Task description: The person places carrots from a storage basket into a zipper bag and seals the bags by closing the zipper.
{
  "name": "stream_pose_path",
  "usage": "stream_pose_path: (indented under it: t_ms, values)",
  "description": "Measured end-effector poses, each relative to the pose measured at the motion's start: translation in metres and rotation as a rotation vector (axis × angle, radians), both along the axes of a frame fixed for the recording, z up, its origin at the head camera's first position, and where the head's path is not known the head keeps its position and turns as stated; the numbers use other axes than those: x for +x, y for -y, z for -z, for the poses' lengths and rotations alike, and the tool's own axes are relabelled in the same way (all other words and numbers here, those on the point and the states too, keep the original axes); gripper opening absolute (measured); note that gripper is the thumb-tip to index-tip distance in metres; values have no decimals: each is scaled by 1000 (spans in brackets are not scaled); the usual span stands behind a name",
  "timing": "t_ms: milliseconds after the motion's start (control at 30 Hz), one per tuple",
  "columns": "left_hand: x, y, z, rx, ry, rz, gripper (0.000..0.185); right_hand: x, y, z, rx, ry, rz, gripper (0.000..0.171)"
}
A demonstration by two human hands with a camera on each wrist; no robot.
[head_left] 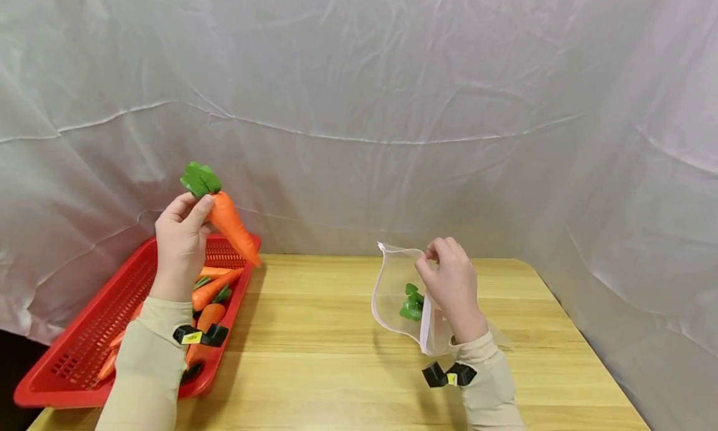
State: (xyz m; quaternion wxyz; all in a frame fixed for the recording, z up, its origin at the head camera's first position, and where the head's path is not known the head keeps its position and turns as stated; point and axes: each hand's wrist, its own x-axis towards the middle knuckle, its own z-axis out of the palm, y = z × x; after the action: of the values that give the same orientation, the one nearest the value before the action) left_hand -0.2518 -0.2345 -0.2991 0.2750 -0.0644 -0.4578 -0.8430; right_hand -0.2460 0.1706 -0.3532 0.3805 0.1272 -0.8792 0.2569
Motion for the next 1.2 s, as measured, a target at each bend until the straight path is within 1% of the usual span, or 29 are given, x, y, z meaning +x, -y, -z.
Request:
stream_pose_path:
  t_ms: [167, 300, 400, 467, 567, 667, 800, 900, 1033, 1100, 1200]
  values:
    - [4, -16, -1, 183, 2, -26, 16, 0, 0, 0, -2, 14, 2, 8]
    - [7, -27, 2, 278, -9, -50, 20, 0, -1, 0, -6, 21, 5, 8]
    - [10, -36, 4, 328, -30, -79, 20, 0, -2, 0, -5, 14, 6, 8]
    - [13, -41, 5, 393, -48, -85, 21, 0, -2, 0, -3, 6, 7, 8]
    - [16, -50, 7, 465, -66, -101, 21, 0, -3, 0, 2, -3, 7, 8]
    - [20, -60, 10, 526, -77, -99, 21, 0, -3, 0, 2, -2, 8, 8]
    - [24, -74, 15, 564, -111, -91, 21, 1, -3, 1, -1, -10, 10, 8]
    - [26, -82, 20, 573, -138, -90, 22, 1, -3, 2, 0, -30, 11, 8]
    - [27, -93, 26, 559, -148, -97, 22, 0, -3, 2, 5, -46, 12, 8]
    - [27, -99, 28, 558, -152, -85, 21, 0, -3, 2, 7, -46, 11, 8]
    - [27, -109, 32, 512, -140, -76, 15, 0, -3, 2, 7, -39, 12, 7]
